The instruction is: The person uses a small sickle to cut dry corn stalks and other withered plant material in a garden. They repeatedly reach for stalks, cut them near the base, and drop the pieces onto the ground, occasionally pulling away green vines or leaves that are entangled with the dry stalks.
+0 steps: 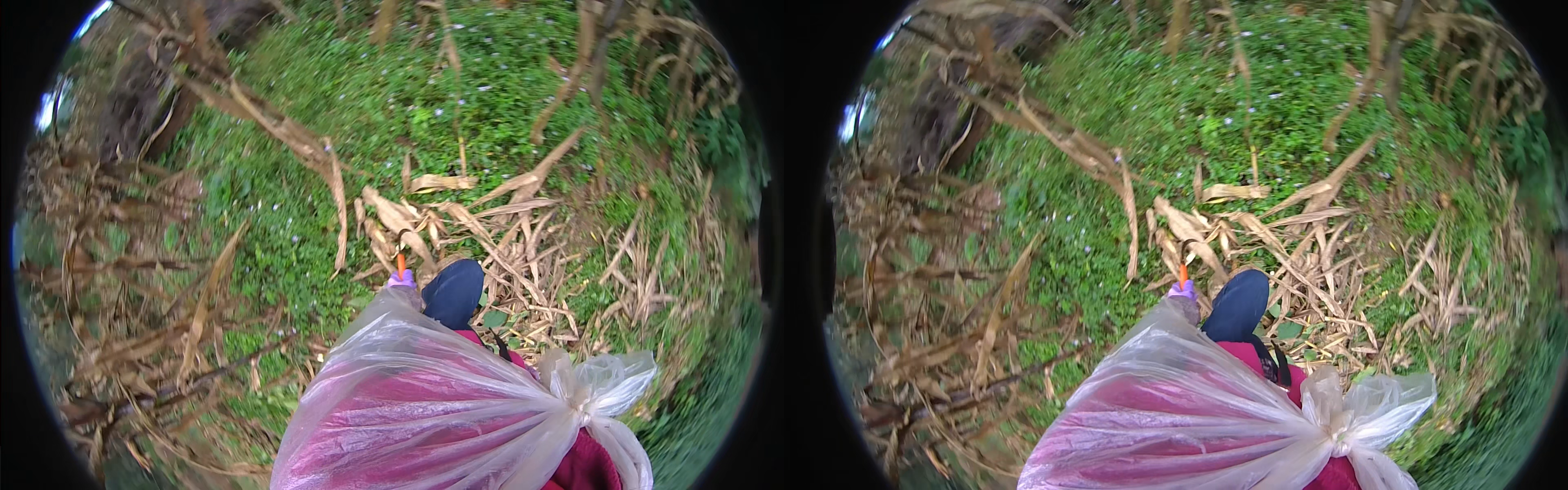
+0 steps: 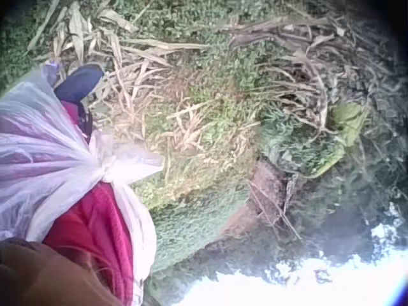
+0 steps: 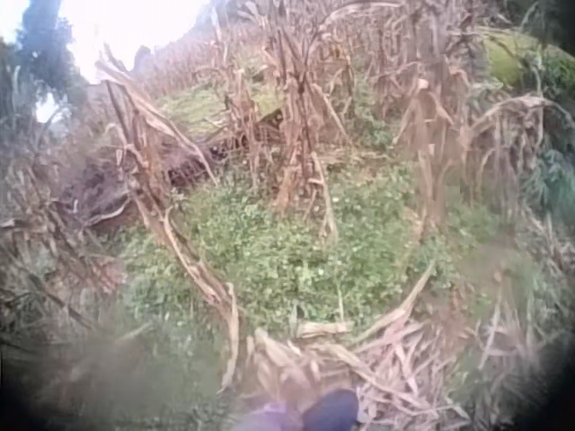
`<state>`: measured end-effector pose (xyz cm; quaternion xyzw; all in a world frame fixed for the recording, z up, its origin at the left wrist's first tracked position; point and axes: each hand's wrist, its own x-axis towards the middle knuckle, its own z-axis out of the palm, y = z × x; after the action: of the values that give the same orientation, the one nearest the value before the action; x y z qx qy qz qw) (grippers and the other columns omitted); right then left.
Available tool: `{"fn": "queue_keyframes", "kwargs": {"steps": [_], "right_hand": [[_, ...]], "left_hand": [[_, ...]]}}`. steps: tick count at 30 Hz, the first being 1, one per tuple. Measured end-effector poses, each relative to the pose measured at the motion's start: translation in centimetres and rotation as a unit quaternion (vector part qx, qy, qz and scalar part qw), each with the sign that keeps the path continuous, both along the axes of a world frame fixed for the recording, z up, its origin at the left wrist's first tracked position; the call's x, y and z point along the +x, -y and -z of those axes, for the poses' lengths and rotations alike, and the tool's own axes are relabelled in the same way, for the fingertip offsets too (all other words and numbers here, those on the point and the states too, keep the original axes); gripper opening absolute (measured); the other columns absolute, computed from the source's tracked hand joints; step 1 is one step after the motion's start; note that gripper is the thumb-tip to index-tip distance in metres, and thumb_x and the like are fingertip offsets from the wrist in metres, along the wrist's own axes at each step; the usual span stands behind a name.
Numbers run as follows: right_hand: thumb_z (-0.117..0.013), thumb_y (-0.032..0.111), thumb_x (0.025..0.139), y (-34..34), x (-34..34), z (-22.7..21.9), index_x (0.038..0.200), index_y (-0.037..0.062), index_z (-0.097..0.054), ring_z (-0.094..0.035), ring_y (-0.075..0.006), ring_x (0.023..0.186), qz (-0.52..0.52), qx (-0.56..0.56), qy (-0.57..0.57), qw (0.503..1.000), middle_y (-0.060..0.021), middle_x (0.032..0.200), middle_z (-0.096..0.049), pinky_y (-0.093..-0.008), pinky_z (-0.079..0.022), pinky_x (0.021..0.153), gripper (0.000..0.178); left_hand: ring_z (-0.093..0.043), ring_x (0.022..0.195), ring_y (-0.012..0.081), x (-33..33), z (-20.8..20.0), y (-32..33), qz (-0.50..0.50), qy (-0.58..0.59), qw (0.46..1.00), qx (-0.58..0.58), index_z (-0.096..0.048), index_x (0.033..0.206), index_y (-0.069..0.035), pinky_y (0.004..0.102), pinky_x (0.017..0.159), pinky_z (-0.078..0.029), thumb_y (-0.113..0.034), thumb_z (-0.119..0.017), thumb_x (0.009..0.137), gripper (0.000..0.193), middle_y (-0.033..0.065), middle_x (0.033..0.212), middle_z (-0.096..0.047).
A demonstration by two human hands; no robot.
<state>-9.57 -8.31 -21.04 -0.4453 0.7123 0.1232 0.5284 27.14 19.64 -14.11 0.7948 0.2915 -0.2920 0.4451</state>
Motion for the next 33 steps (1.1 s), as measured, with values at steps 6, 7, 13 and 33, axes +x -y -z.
{"fn": "queue_keyframes", "kwargs": {"steps": [6,7,13,33], "right_hand": [[-0.053,0.024,0.091,6.2,6.2,-0.6,0.091,0.0075,-0.061,-0.057,-0.0168,0.056,-0.031,0.021,0.001,0.999,-0.0086,0.070,-0.061,-0.0288,-0.044,0.046,0.018],[-0.053,0.024,0.091,7.4,8.2,-0.4,0.091,0.0075,-0.060,-0.056,-0.0165,0.055,-0.042,0.022,0.014,0.999,-0.0085,0.069,-0.060,-0.0286,-0.043,0.045,0.018],[-0.057,0.022,0.091,13.0,25.3,-1.1,0.098,0.0049,-0.059,-0.055,-0.0117,0.052,-0.139,0.052,0.143,0.978,-0.0057,0.074,-0.061,-0.0228,-0.041,0.042,0.018],[-0.046,0.006,0.094,4.0,50.6,-0.9,0.114,-0.0022,-0.054,-0.056,-0.0096,0.075,-0.312,0.087,0.353,0.878,-0.0042,0.087,-0.060,-0.0225,-0.048,0.071,0.023]], "left_hand": [[-0.057,0.059,0.0335,0.3,4.3,1.2,0.040,-0.021,0.995,0.087,-0.057,0.091,-0.007,0.0468,0.053,-0.044,-0.034,-0.052,0.089,0.027,0.0141,0.066,-0.059],[-0.057,0.059,0.0338,0.6,5.7,1.2,0.049,-0.012,0.994,0.097,-0.057,0.091,-0.007,0.0470,0.053,-0.044,-0.034,-0.052,0.089,0.027,0.0144,0.066,-0.059],[-0.062,0.076,0.0391,7.8,7.3,3.3,0.114,-0.021,0.983,0.143,-0.058,0.100,-0.003,0.0467,0.068,-0.048,-0.035,-0.053,0.087,0.035,0.0216,0.077,-0.063],[-0.062,0.087,0.0341,28.7,16.7,13.9,0.263,-0.031,0.962,0.061,-0.053,0.116,-0.003,0.0437,0.078,-0.049,-0.032,-0.048,0.092,0.038,0.0197,0.096,-0.064]]}}
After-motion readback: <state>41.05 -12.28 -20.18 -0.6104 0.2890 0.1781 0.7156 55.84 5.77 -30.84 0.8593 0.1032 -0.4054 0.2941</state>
